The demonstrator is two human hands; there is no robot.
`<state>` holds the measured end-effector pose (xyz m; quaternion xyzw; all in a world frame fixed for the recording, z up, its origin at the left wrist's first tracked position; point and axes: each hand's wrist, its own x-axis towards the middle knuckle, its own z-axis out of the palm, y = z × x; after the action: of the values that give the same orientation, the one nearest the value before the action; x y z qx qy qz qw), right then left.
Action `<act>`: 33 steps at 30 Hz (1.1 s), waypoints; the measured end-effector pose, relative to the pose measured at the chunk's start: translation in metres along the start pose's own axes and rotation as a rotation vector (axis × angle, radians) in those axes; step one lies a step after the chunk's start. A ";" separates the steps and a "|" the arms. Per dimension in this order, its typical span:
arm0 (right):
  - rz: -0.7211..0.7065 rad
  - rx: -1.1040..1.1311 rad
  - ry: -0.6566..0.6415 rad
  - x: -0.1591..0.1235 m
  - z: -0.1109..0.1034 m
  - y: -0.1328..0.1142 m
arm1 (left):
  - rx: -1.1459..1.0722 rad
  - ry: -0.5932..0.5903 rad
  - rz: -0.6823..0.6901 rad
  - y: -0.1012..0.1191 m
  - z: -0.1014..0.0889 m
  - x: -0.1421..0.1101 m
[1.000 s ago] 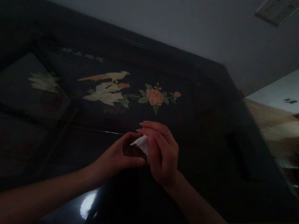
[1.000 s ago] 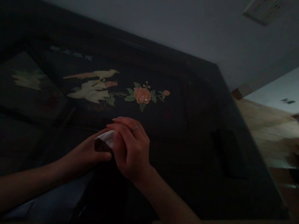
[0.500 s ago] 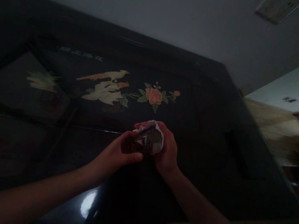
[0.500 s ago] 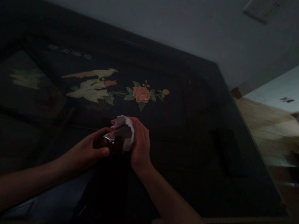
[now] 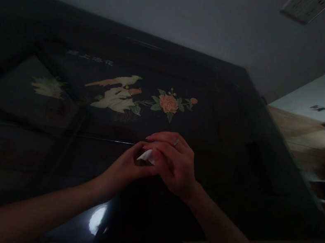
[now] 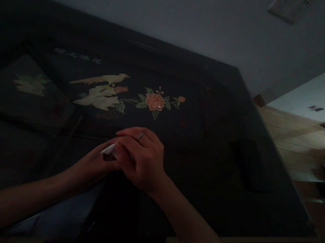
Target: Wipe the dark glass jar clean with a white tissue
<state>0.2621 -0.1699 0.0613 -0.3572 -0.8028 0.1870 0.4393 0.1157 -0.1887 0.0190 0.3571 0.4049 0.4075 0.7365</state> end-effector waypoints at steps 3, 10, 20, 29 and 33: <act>0.225 0.209 0.122 -0.001 0.004 0.002 | -0.059 -0.036 -0.021 0.000 -0.002 0.000; 0.719 0.786 0.261 -0.008 0.023 0.015 | -0.074 -0.002 -0.031 0.001 -0.002 0.000; 0.193 0.184 0.111 -0.006 0.003 -0.001 | -0.019 -0.019 -0.001 0.001 -0.003 0.000; 0.216 0.223 0.100 -0.004 0.004 0.001 | -0.007 -0.035 -0.009 0.000 -0.004 -0.002; 0.619 0.677 0.186 -0.007 0.014 0.012 | -0.051 -0.025 -0.034 0.001 -0.005 -0.002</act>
<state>0.2571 -0.1666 0.0425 -0.4317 -0.5096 0.5278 0.5247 0.1108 -0.1888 0.0185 0.3364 0.3910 0.4008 0.7572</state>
